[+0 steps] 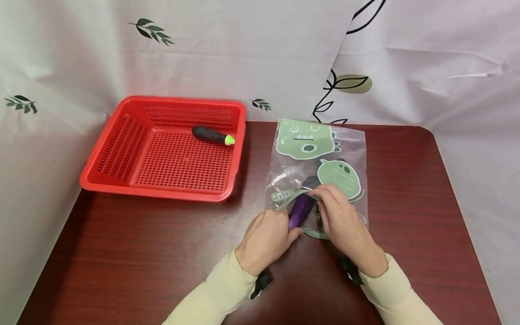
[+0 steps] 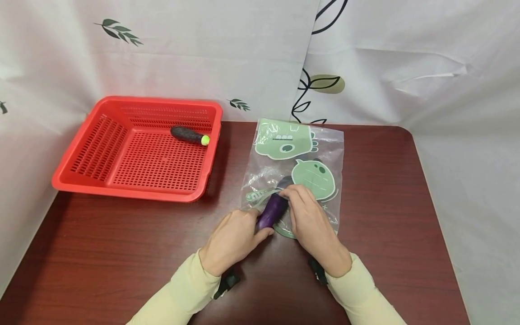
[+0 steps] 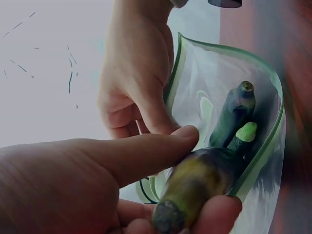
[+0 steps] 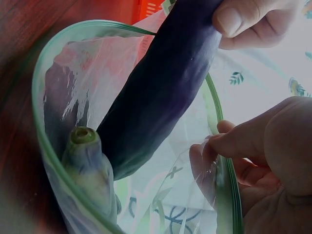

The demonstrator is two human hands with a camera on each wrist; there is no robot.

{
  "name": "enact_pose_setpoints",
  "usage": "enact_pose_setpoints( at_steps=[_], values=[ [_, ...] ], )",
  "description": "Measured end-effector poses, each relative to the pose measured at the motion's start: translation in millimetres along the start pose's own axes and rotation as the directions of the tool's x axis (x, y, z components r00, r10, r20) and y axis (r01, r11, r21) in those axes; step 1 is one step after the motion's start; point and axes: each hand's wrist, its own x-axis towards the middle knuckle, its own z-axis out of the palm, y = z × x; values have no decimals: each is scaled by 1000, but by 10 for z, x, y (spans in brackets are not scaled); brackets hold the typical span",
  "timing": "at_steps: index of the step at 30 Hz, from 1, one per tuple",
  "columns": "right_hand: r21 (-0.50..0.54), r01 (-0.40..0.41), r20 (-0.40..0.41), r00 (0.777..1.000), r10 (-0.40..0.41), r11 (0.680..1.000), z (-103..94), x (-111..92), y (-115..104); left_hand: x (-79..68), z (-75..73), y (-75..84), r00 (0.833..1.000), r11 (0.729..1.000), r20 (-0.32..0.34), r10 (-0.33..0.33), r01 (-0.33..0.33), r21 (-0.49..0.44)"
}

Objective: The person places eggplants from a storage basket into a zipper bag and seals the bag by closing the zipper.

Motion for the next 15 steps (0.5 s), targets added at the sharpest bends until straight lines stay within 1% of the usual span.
enact_pose_setpoints(
  at_steps=[6, 15],
  values=[
    [-5, -5, 7, 1000, 5, 1000, -15, 0, -5, -5, -16, 13, 1000, 1000, 7, 15, -14, -22],
    [-8, 4, 3, 1000, -4, 1000, -24, 3, -3, -2, -25, 33, 999, 999, -24, 33, -33, -27]
  ],
)
